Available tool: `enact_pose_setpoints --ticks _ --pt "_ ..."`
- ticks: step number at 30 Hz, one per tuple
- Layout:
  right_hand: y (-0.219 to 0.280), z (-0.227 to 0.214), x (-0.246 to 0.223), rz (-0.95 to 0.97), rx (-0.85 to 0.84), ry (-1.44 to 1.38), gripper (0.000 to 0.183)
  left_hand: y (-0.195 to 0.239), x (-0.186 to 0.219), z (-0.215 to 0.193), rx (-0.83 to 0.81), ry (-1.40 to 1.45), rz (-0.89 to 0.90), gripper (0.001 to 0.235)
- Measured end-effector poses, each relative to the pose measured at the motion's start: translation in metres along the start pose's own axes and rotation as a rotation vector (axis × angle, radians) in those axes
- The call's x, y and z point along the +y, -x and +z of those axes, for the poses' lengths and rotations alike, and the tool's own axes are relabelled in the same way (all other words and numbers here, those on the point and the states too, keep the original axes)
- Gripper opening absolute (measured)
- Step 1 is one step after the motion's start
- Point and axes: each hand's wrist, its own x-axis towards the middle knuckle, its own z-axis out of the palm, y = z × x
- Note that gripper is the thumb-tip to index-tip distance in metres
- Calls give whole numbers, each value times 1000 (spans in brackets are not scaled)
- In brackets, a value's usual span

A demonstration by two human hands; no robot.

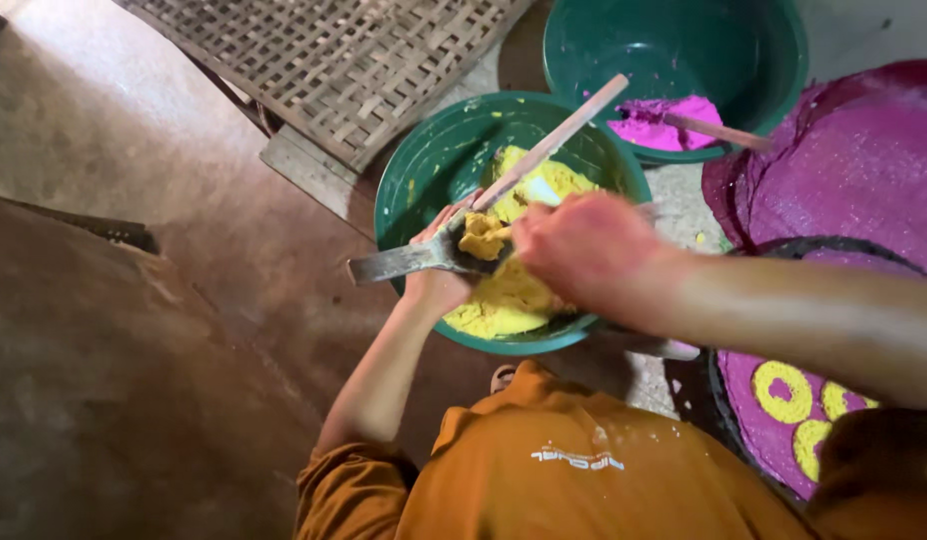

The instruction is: The person uses a wooden press to form yellow dough into rings on a pink base, then fills the centers with pink dough. They repeat this process to create multiple decorative circular items on a tray.

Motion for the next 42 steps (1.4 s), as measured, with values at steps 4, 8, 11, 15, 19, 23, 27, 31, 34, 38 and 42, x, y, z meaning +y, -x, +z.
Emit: enact_pose_setpoints --ticks 4,8,11,15,19,23,27,31,34,38,42 --pt "-23 37 -27 -44 -4 -20 23 6 8 17 -52 302 -151 65" --pt "5 35 -16 44 -29 -286 15 13 -6 11 57 208 -106 53" --pt "35 21 4 295 -151 -437 22 12 -18 0 166 34 -148 45" --pt "21 39 -1 363 216 -879 46 0 -21 3 368 105 -137 56" --pt "10 92 -48 374 412 -1205 51 -9 -27 0 306 -260 8 54" --pt "27 123 -43 364 304 -1328 49 -13 -29 -6 320 -162 70 58" --pt "15 130 -12 524 218 -1321 42 -22 -16 6 133 -429 -162 55" --pt "7 137 -21 584 131 -1209 46 -30 -22 16 135 -466 -155 58" --pt "14 145 -34 381 297 -1322 47 -25 -49 27 253 -82 -139 63" --pt "7 153 -34 383 540 -1319 44 -22 -74 77 419 904 -276 53" --pt "5 165 -44 318 605 -1250 49 -22 -89 91 508 739 -344 36"
